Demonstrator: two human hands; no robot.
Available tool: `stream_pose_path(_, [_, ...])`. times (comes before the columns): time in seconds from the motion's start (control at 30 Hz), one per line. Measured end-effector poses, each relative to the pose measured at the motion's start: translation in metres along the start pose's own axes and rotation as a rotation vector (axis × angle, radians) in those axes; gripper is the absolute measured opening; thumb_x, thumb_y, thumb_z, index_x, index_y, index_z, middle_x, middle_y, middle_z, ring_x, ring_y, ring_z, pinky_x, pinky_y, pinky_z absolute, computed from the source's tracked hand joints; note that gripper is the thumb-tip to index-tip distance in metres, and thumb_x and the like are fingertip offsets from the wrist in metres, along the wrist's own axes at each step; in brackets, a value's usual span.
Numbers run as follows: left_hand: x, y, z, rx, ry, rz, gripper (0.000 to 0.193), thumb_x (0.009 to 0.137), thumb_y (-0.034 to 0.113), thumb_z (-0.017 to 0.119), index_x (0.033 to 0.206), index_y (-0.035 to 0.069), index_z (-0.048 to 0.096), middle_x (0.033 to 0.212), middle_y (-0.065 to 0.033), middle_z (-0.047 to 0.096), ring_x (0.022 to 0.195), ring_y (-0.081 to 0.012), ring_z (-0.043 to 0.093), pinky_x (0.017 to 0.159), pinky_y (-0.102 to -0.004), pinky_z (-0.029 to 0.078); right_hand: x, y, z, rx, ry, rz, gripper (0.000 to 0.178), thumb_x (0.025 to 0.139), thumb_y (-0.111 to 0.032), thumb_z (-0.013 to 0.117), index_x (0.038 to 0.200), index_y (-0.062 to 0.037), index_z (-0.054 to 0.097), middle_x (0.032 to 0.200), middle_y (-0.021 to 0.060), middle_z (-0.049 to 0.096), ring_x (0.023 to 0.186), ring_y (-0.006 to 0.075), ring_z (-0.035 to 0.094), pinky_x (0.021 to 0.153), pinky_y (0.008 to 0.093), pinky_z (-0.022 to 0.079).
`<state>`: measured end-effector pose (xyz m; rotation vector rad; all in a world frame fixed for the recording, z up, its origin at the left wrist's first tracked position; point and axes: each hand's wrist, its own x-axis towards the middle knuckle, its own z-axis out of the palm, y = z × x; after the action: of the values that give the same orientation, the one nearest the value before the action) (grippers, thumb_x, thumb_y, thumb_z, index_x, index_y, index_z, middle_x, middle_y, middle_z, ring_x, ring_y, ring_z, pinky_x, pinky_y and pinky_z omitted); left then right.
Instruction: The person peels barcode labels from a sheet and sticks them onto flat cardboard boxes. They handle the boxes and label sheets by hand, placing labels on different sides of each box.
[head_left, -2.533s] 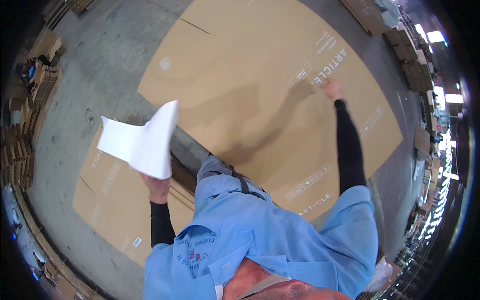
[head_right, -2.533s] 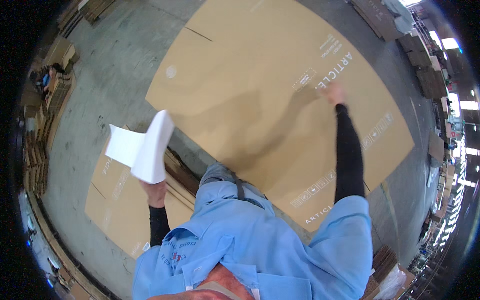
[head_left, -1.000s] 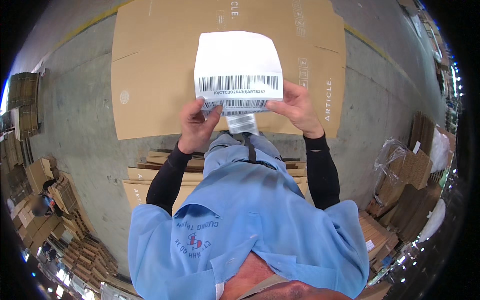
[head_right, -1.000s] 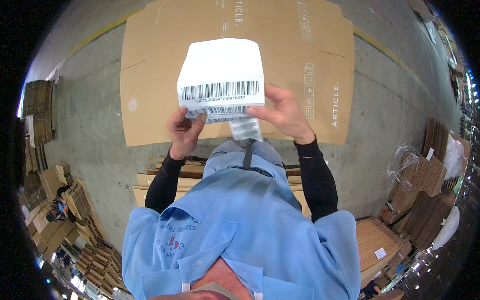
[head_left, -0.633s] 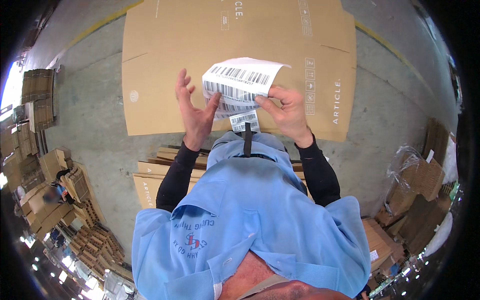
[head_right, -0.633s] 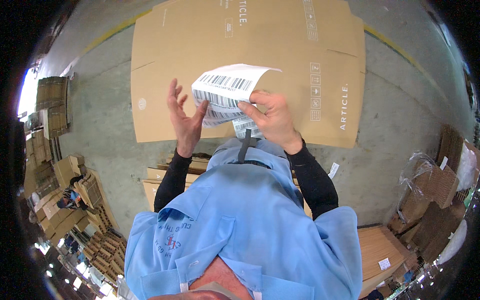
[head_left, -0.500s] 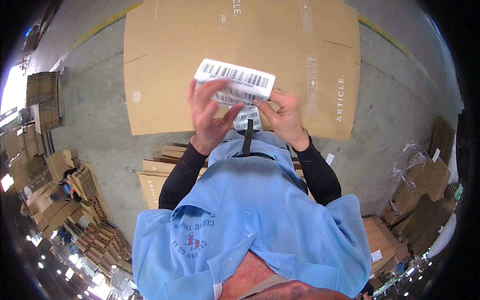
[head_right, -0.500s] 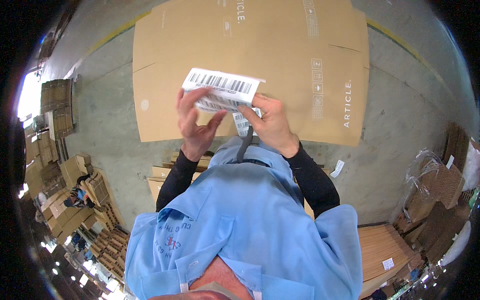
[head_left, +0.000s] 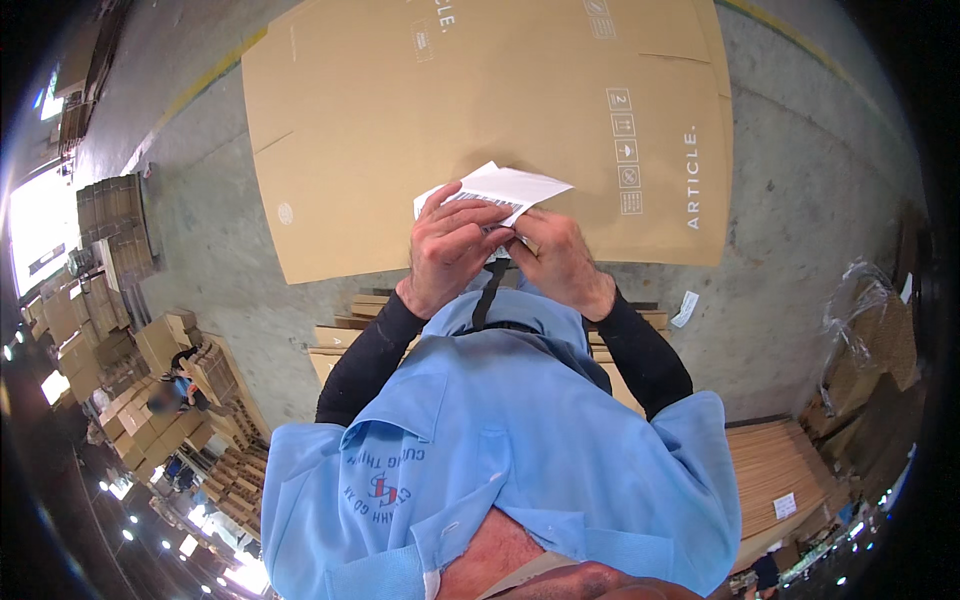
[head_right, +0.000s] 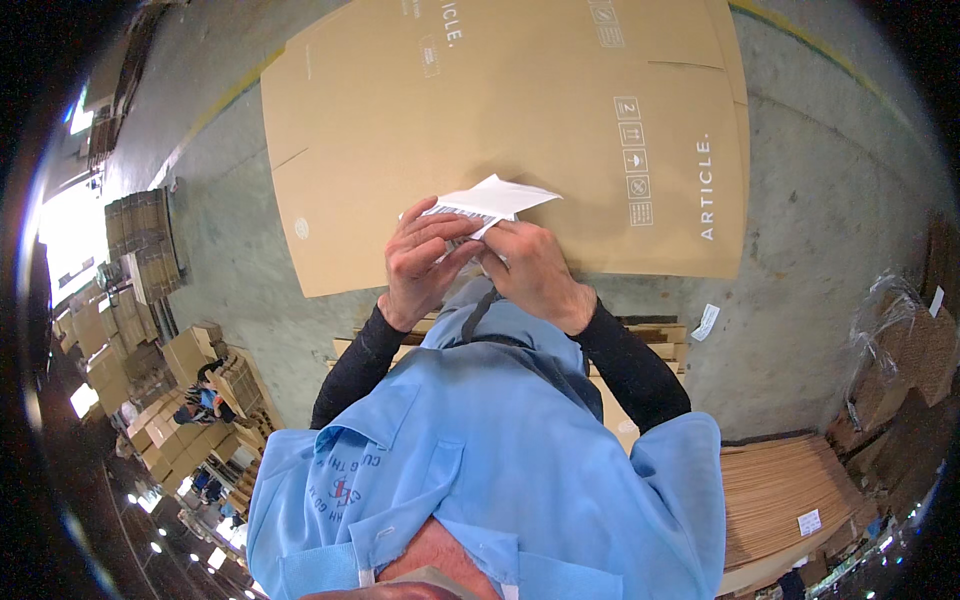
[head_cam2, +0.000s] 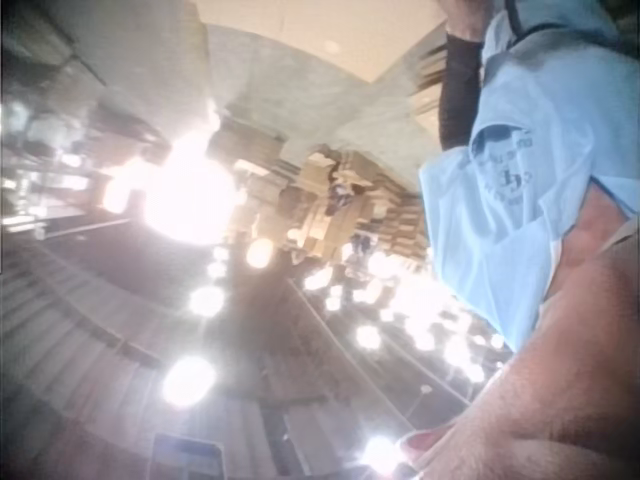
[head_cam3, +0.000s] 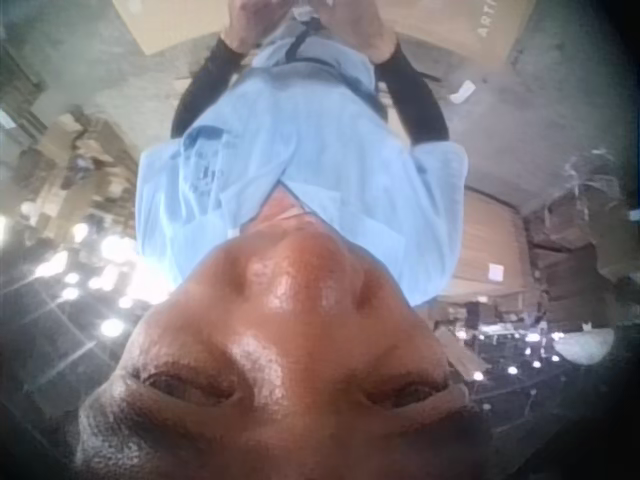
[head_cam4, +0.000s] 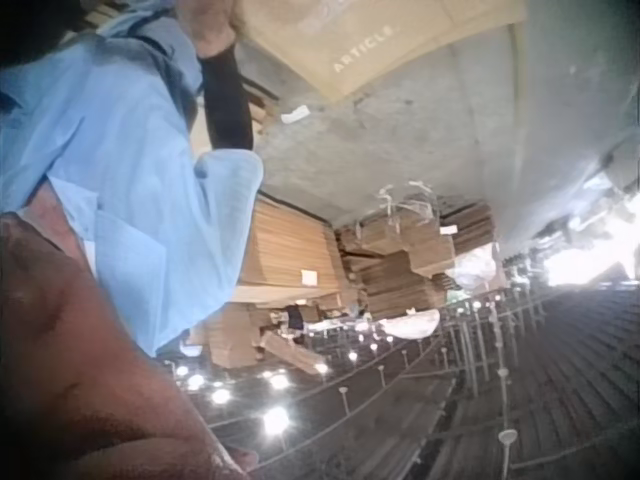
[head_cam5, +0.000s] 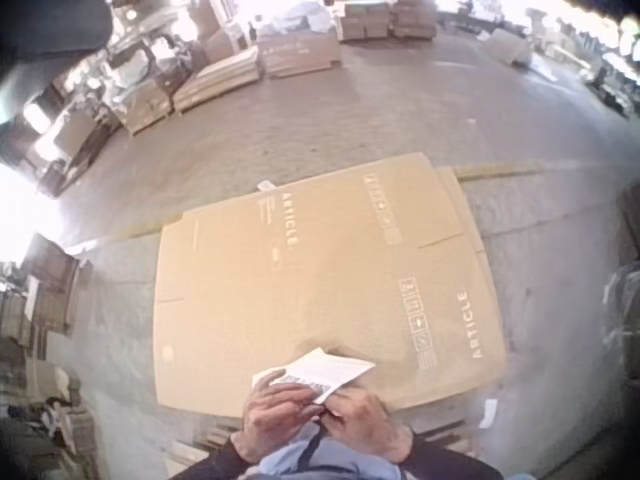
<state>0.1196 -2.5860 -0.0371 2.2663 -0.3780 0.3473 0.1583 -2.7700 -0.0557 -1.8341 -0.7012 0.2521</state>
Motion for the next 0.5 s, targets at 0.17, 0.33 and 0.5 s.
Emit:
stream_pose_path(0.17, [0.003, 0.004, 0.006, -0.122, -0.017, -0.129, 0.014, 0.076, -0.001, 0.081, 0.073, 0.002, 0.068, 0.098, -0.0069, 0.077, 0.095, -0.023, 0.073, 0.103, -0.0488, 0.048, -0.006, 0.007, -0.005, 0.003, -0.055, 0.034, 0.012, 0.081, -0.003, 0.067, 0.09, 0.001, 0.062, 0.088, 0.019, 0.067, 0.08, 0.0389, 0.065, 0.07, 0.0462, 0.051])
stream_pose_path(0.33, [0.0, 0.007, 0.008, -0.177, 0.011, -0.271, 0.011, 0.079, -0.005, 0.078, 0.088, 0.0, 0.072, 0.093, -0.0077, 0.077, 0.092, -0.0195, 0.072, 0.105, -0.0477, 0.047, -0.007, 0.007, -0.005, 0.072, -0.062, 0.044, 0.012, 0.081, -0.005, 0.068, 0.089, 0.0011, 0.061, 0.083, 0.0195, 0.065, 0.078, 0.0392, 0.064, 0.069, 0.0467, 0.05])
stream_pose_path(0.5, [-0.008, -0.002, 0.018, -0.246, 0.22, -0.435, 0.006, 0.086, 0.0, 0.075, 0.091, -0.001, 0.072, 0.091, -0.0068, 0.076, 0.087, -0.0146, 0.07, 0.097, -0.0406, 0.051, -0.009, 0.016, -0.001, 0.141, -0.071, 0.091, 0.019, 0.084, -0.004, 0.069, 0.1, 0.0019, 0.064, 0.085, 0.0217, 0.066, 0.076, 0.0388, 0.065, 0.068, 0.0429, 0.051])
